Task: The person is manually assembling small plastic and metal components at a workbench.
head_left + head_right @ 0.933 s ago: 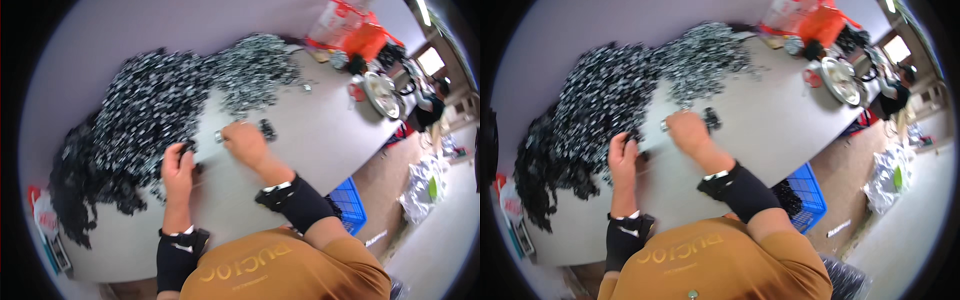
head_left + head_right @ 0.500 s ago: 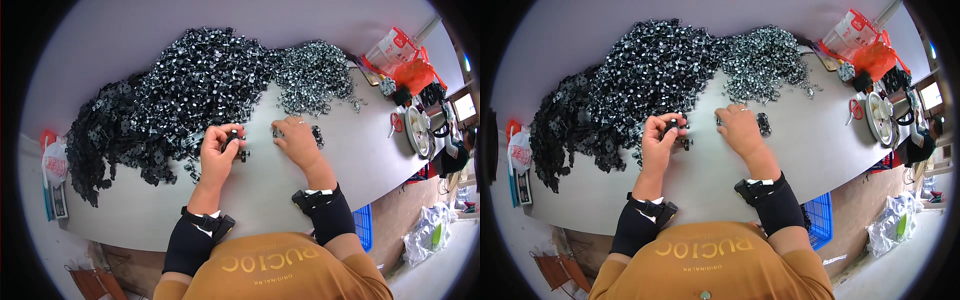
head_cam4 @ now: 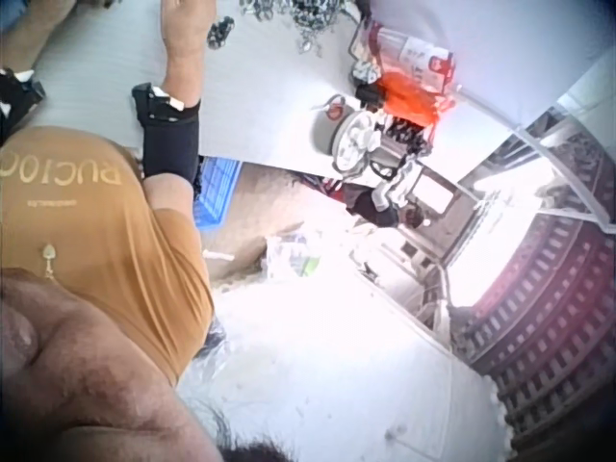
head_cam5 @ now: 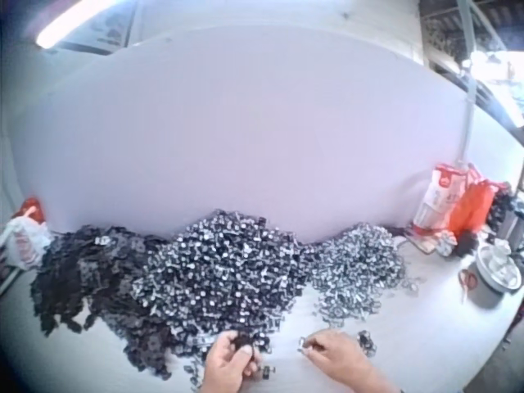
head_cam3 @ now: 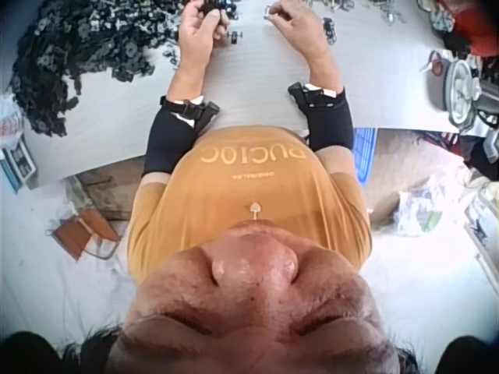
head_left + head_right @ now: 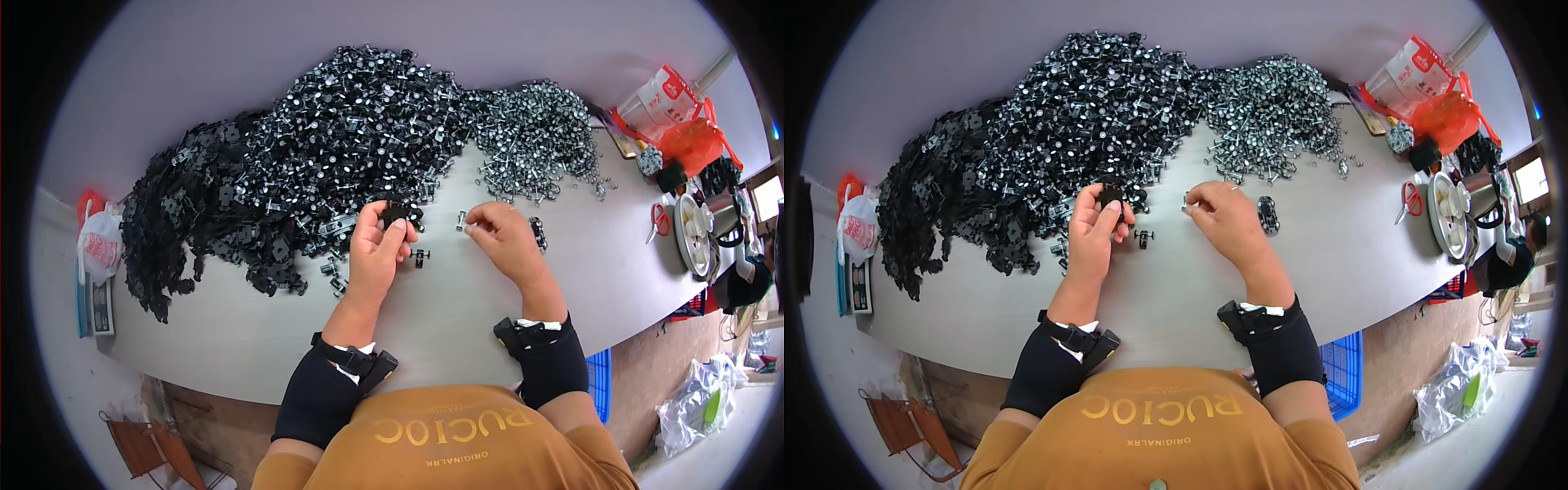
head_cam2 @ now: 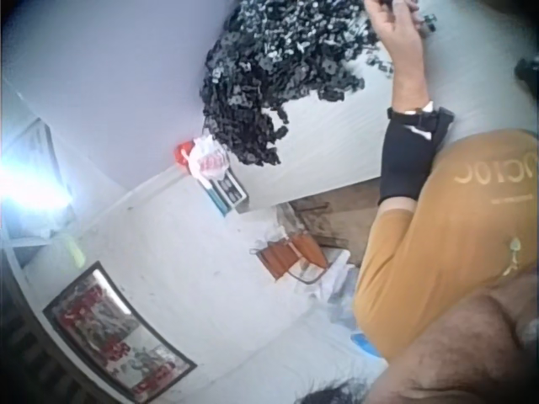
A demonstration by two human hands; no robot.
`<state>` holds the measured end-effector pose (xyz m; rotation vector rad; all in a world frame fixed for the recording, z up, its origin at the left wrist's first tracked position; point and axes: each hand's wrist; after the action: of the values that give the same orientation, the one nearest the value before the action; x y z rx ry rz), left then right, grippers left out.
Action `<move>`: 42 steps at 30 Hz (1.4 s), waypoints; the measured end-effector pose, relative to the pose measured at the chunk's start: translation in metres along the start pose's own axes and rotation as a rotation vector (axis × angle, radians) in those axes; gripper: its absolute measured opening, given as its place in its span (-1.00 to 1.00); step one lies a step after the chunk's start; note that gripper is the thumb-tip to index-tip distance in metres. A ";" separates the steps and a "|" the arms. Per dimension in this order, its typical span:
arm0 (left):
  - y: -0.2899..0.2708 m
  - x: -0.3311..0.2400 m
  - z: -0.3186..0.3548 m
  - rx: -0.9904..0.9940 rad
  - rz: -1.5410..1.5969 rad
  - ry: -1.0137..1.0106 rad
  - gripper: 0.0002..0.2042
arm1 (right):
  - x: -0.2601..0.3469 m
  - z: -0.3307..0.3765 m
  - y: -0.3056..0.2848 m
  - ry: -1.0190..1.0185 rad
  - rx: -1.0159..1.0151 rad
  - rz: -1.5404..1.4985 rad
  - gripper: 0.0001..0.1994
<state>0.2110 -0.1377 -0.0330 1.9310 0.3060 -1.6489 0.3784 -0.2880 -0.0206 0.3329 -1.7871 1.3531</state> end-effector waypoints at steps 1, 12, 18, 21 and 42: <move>0.001 -0.002 0.000 -0.019 -0.005 -0.005 -0.84 | 0.002 -0.002 0.003 -0.008 0.005 0.000 -0.82; -0.004 0.006 0.000 -0.036 0.051 -0.034 -0.89 | 0.019 0.000 0.009 -0.206 0.394 0.253 -0.75; -0.002 -0.001 -0.001 -0.042 0.029 -0.061 -0.91 | -0.008 -0.001 -0.029 0.125 0.057 0.261 -0.78; 0.000 0.001 0.000 -0.043 0.006 -0.073 -0.91 | -0.013 -0.007 -0.009 0.016 0.079 0.451 -0.83; -0.002 0.006 0.001 0.033 -0.023 -0.063 -0.87 | 0.000 -0.026 -0.006 -0.103 0.210 0.471 -0.73</move>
<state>0.2106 -0.1383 -0.0396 1.9025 0.2785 -1.7357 0.3945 -0.2669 -0.0153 0.0925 -1.8846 1.8906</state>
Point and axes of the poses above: each hand's wrist, its own z-axis away from the middle knuckle, its own y-axis out of the palm, x = y × z, and after that the axes turned 9 degrees about x, right-handed
